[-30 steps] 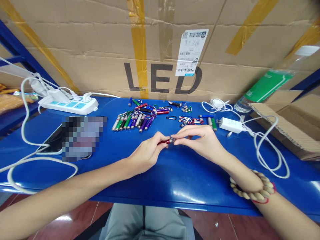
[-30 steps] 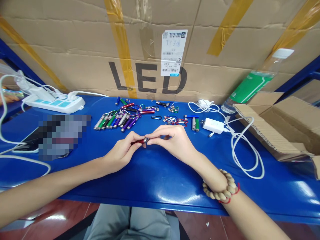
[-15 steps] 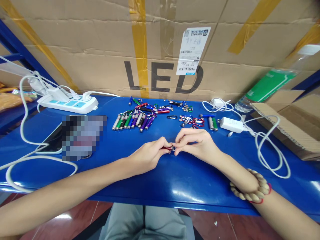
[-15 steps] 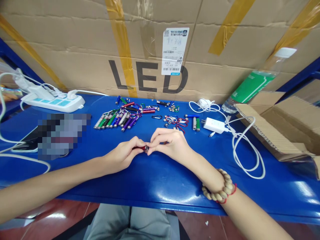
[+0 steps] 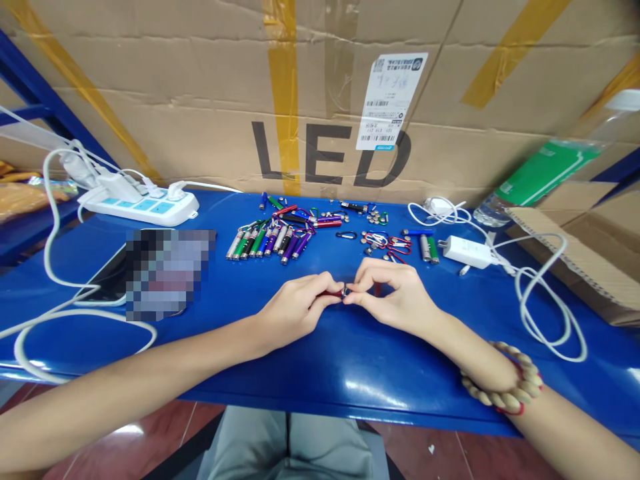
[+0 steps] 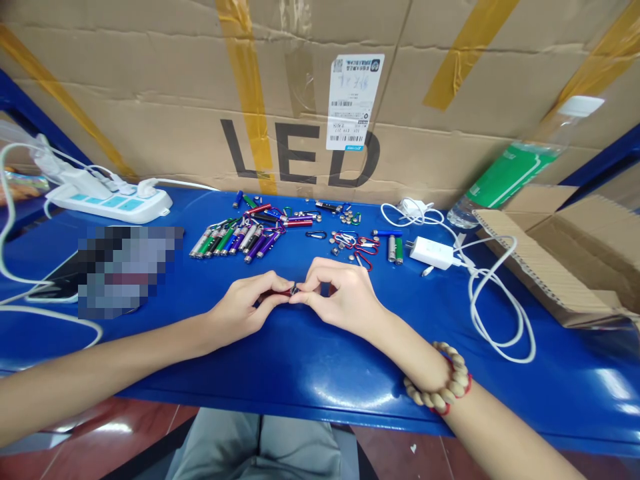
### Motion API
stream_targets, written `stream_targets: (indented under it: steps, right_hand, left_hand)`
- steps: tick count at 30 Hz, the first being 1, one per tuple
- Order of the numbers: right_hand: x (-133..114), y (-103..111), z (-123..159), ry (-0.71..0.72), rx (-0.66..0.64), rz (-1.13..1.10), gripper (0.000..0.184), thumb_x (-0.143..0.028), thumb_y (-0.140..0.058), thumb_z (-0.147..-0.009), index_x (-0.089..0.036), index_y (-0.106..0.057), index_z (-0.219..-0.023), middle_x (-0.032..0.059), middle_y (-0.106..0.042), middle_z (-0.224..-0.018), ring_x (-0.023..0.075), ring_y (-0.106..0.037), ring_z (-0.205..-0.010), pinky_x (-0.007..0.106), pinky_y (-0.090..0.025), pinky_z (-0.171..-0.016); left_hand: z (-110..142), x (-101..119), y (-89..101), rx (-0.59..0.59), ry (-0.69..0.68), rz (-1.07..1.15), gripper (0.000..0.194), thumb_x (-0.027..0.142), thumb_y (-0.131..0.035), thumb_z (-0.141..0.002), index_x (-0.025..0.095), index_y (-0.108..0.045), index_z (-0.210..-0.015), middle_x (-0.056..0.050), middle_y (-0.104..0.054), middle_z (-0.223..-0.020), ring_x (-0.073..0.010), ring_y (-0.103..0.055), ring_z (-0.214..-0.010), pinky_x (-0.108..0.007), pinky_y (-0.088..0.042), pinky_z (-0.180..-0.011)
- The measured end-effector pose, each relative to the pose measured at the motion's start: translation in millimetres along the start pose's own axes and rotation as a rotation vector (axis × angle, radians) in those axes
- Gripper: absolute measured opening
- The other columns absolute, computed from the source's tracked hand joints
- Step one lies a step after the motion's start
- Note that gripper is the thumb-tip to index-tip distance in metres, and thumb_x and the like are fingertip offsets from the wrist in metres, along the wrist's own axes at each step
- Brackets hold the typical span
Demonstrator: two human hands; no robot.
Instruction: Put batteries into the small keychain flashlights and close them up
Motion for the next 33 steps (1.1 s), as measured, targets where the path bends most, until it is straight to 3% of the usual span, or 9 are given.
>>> stream_targets:
  steps: [7,16,23,29,33]
  right_hand:
    - [1,0,0,-0.06,0.026,0.036,0.026,-0.029,-0.066,-0.074,-0.015,-0.054,-0.055,0.0,-0.056,-0.058,0.0076,-0.049,-0.049,0.021,-0.037,-0.046]
    - [-2,4,-2,-0.019,0.042,0.021,0.021,-0.029,-0.068,-0.074,-0.015,-0.06,-0.061,0.0011,-0.058,-0.063,0.0078,-0.051,-0.051,0.02,-0.04,-0.046]
    - [-8,8,-3,0.057,0.021,0.03,0.016,-0.028,-0.068,-0.074,-0.015,-0.063,-0.066,0.0021,-0.059,-0.066,0.0091,-0.051,-0.054,0.021,-0.041,-0.048]
    - [-8,8,-3,0.029,-0.002,0.053,0.016,-0.031,-0.064,-0.077,-0.016,-0.064,-0.071,0.0026,-0.061,-0.069,0.0091,-0.051,-0.054,0.021,-0.042,-0.049]
    - [-7,6,-2,0.003,-0.021,0.181,0.02,-0.037,-0.06,-0.08,-0.017,-0.065,-0.078,0.003,-0.063,-0.076,0.0093,-0.054,-0.057,0.021,-0.042,-0.051]
  left_hand:
    - [0,-1,2.8,0.043,0.037,-0.034,0.009,0.015,-0.047,-0.086,0.018,-0.053,-0.08,-0.001,-0.065,-0.08,-0.0132,-0.063,-0.076,-0.022,-0.049,-0.068]
    - [0,-1,4.5,0.067,0.105,0.04,0.003,0.019,-0.049,-0.085,0.019,-0.052,-0.084,0.0,-0.068,-0.089,-0.0119,-0.065,-0.079,-0.018,-0.05,-0.068]
    - [2,-5,0.1,0.002,0.154,0.026,0.008,0.024,-0.044,-0.089,0.021,-0.05,-0.092,-0.001,-0.068,-0.095,-0.0144,-0.066,-0.084,-0.022,-0.051,-0.07]
    - [2,-7,-0.1,-0.019,0.206,0.015,0.013,0.026,-0.042,-0.089,0.022,-0.048,-0.099,-0.001,-0.067,-0.095,-0.0148,-0.066,-0.082,-0.024,-0.05,-0.068]
    - [0,-10,0.3,-0.033,0.259,0.028,0.014,0.026,-0.04,-0.089,0.022,-0.045,-0.102,-0.001,-0.066,-0.094,-0.0149,-0.065,-0.083,-0.024,-0.048,-0.069]
Point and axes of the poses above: each hand's wrist, its own z-axis away from the middle knuckle, its own y-axis out of the back of the hand, x = y × z, the point moved 7 cm from there along -z, towards the middle knuckle
